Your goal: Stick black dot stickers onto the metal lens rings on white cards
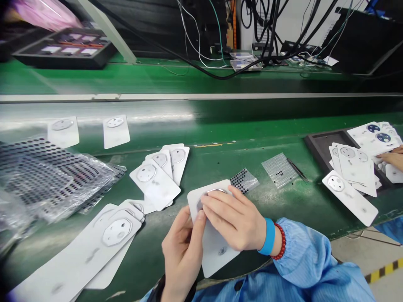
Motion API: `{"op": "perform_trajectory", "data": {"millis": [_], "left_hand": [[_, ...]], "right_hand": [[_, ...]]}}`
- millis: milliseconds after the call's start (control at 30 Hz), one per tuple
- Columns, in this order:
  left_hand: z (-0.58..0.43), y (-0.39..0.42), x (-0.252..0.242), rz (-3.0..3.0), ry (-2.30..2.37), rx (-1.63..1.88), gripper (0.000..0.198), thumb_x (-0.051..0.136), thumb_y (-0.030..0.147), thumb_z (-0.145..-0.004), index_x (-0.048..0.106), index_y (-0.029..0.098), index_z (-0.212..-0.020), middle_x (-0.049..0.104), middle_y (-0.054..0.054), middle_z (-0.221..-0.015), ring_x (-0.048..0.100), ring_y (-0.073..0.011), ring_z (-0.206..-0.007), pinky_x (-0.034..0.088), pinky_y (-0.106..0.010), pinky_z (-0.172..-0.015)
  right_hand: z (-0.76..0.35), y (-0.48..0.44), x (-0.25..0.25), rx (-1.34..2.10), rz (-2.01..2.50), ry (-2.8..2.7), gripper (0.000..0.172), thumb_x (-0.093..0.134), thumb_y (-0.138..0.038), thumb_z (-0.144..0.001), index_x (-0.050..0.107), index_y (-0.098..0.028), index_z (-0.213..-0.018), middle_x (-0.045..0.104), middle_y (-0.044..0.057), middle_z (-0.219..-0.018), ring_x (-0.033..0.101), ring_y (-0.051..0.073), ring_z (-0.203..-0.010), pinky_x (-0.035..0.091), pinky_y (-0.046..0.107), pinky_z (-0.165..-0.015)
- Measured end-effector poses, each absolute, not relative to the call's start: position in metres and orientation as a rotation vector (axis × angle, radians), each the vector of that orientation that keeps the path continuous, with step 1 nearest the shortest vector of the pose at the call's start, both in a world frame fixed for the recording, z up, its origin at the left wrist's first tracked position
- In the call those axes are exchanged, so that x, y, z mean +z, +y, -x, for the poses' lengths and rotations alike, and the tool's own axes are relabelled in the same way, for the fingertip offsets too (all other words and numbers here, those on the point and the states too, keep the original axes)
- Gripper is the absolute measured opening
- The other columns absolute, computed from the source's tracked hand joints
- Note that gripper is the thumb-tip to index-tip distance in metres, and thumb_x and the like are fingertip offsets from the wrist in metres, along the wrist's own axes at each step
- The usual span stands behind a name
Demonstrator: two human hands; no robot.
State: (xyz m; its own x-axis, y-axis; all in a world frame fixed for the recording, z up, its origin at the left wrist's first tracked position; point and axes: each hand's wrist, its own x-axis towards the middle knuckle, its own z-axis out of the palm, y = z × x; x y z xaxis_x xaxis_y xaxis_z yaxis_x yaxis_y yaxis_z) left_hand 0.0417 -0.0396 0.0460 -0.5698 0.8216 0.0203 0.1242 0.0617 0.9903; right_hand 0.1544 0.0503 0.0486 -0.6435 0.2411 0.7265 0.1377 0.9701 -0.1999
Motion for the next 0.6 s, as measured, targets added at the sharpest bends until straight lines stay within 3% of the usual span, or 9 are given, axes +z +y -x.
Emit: {"op": "perform_trajectory", "data": {"millis": [133, 300, 433, 500, 567, 600], "left_hand": [[-0.041, -0.039, 0.048, -0.921, 1.760, 1.574, 0.015, 0.059, 0.033, -0.089, 0.064, 0.020, -0.082, 0.047, 0.006, -0.053, 0.041, -0.0084, -0.043, 0.034, -0.018, -0.041], [-0.043, -0.039, 0.051, -0.885, 1.725, 1.644, 0.020, 0.061, 0.031, -0.087, 0.061, 0.019, -0.070, 0.042, 0.007, -0.048, 0.035, -0.0073, -0.041, 0.031, -0.018, -0.039], [-0.050, -0.035, 0.062, -0.753, 1.881, 1.683, 0.021, 0.064, 0.029, -0.082, 0.059, 0.018, -0.064, 0.041, 0.007, -0.045, 0.035, -0.0063, -0.040, 0.031, -0.018, -0.040], [-0.048, -0.038, 0.059, -0.700, 1.936, 1.684, 0.016, 0.067, 0.030, -0.078, 0.062, 0.018, -0.068, 0.048, 0.006, -0.046, 0.042, -0.0074, -0.040, 0.035, -0.018, -0.040], [-0.037, -0.046, 0.042, -0.654, 1.983, 1.715, 0.016, 0.071, 0.031, -0.074, 0.063, 0.018, -0.073, 0.059, 0.004, -0.052, 0.050, -0.0102, -0.042, 0.042, -0.020, -0.041], [-0.029, -0.050, 0.027, -0.614, 2.046, 1.787, 0.018, 0.074, 0.032, -0.072, 0.061, 0.019, -0.072, 0.060, 0.004, -0.052, 0.050, -0.0106, -0.041, 0.042, -0.020, -0.040]], "right_hand": [[-0.160, 0.050, 0.049, 0.228, 0.288, -2.282, 0.030, 0.043, -0.005, -0.091, 0.065, -0.007, -0.111, 0.071, 0.014, -0.112, 0.058, 0.022, -0.121, 0.038, 0.041, -0.113], [-0.163, 0.048, 0.053, 0.549, 0.273, -2.178, 0.044, 0.040, -0.003, -0.086, 0.059, -0.013, -0.125, 0.067, 0.013, -0.117, 0.056, 0.023, -0.120, 0.048, 0.044, -0.103], [-0.164, 0.044, 0.050, 0.673, 0.354, -2.066, 0.053, 0.044, -0.002, -0.086, 0.053, -0.019, -0.134, 0.053, 0.012, -0.138, 0.046, 0.025, -0.132, 0.042, 0.047, -0.110], [-0.167, 0.040, 0.044, 0.841, 0.536, -2.005, 0.054, 0.049, -0.008, -0.089, 0.047, -0.023, -0.141, 0.042, 0.011, -0.149, 0.040, 0.026, -0.138, 0.038, 0.047, -0.113], [-0.171, 0.035, 0.036, 1.160, 0.635, -1.937, 0.060, 0.055, -0.022, -0.092, 0.034, -0.021, -0.148, 0.044, 0.014, -0.147, 0.048, 0.025, -0.132, 0.044, 0.043, -0.109], [-0.172, 0.032, 0.030, 1.346, 0.638, -1.908, 0.066, 0.057, -0.031, -0.092, 0.029, -0.019, -0.150, 0.052, 0.016, -0.140, 0.058, 0.024, -0.122, 0.050, 0.039, -0.102]]}}
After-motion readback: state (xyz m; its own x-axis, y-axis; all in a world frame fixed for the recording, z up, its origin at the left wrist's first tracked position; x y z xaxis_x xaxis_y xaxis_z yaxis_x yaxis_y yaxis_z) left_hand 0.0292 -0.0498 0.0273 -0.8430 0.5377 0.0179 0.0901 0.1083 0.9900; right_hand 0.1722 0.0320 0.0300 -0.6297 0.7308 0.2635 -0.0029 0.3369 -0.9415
